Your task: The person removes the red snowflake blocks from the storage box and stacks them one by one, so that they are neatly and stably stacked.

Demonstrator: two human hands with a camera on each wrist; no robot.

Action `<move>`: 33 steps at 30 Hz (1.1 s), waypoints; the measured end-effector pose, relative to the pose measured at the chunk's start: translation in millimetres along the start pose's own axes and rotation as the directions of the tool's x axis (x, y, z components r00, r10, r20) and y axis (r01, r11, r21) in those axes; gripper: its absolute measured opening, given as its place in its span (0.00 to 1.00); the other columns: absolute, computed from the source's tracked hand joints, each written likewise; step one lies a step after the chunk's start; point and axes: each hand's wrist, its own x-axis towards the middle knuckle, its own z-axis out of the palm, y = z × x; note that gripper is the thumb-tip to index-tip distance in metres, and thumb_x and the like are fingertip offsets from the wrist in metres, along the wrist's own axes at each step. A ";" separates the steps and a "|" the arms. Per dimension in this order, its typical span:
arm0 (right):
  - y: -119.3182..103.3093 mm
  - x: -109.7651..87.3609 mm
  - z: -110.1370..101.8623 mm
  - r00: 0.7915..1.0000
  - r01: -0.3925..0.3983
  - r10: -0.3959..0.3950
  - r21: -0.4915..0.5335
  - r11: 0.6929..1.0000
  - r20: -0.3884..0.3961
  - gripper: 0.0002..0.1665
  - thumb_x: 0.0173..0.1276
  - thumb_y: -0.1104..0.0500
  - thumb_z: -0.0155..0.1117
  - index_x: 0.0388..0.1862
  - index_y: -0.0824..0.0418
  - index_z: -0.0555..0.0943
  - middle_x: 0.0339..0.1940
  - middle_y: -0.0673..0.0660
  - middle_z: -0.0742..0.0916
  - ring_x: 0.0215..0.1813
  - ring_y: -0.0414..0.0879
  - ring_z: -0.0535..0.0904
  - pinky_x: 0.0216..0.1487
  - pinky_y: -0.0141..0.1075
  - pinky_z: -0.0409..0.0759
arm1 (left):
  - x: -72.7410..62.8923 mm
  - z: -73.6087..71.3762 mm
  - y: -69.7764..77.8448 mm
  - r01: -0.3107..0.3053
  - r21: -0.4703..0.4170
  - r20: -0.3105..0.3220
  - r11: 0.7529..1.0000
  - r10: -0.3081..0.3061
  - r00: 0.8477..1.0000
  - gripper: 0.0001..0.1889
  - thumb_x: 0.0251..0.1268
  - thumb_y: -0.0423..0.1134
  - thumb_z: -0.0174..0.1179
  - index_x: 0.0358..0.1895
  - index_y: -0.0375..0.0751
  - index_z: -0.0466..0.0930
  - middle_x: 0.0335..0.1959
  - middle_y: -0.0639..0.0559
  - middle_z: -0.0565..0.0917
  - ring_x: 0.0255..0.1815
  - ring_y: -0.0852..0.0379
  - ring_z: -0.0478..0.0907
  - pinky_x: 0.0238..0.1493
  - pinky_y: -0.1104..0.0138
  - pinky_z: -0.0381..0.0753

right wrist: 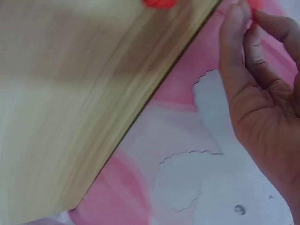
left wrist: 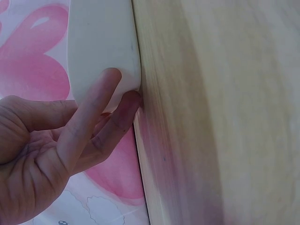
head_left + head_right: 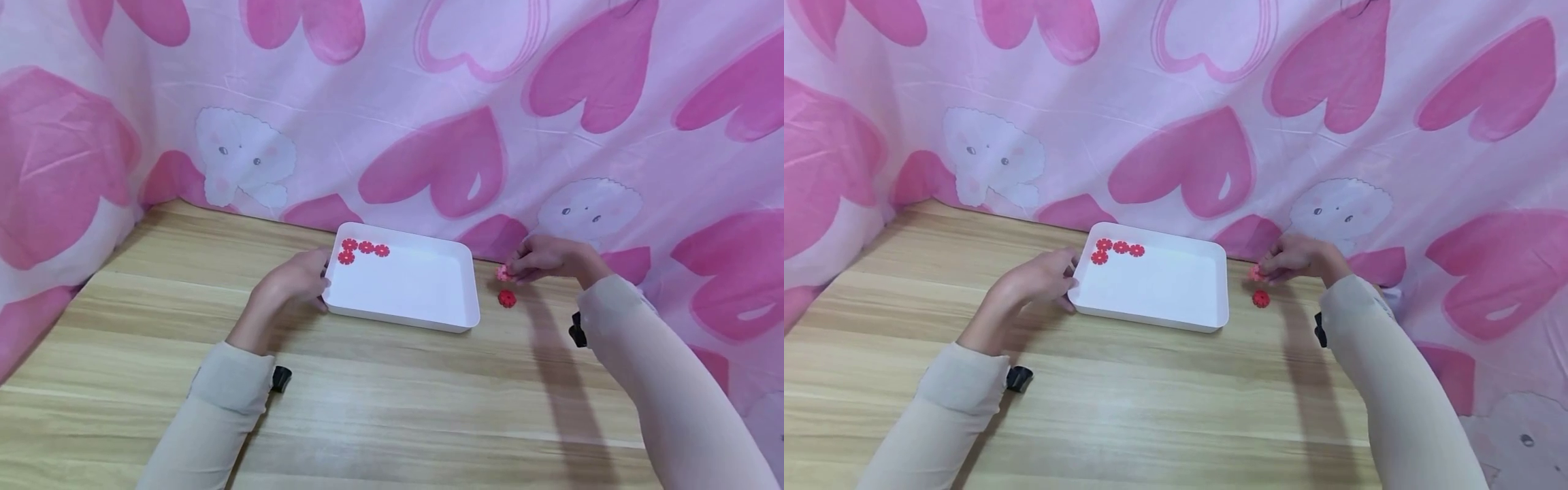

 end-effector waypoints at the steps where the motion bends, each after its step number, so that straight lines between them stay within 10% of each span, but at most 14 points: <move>1: 3.0 -0.7 0.3 1.000 -0.018 0.018 -0.014 1.000 0.001 0.12 0.80 0.62 0.65 0.51 0.71 0.79 0.40 0.53 0.88 0.44 0.43 0.87 0.57 0.40 0.92 | 0.2 -0.2 0.2 0.001 -0.002 0.000 1.000 -0.001 1.000 0.25 0.79 0.21 0.50 0.75 0.27 0.65 0.60 0.33 0.79 0.48 0.45 0.86 0.45 0.60 0.94; 33: 36.8 3.8 16.4 0.997 -0.081 0.082 -0.080 0.994 0.008 0.17 0.79 0.59 0.65 0.58 0.70 0.78 0.40 0.52 0.87 0.43 0.44 0.84 0.53 0.39 0.92 | -1.5 1.0 -0.5 -0.031 0.017 -0.012 0.999 0.031 0.999 0.25 0.78 0.21 0.49 0.75 0.27 0.65 0.60 0.33 0.80 0.48 0.45 0.87 0.45 0.60 0.94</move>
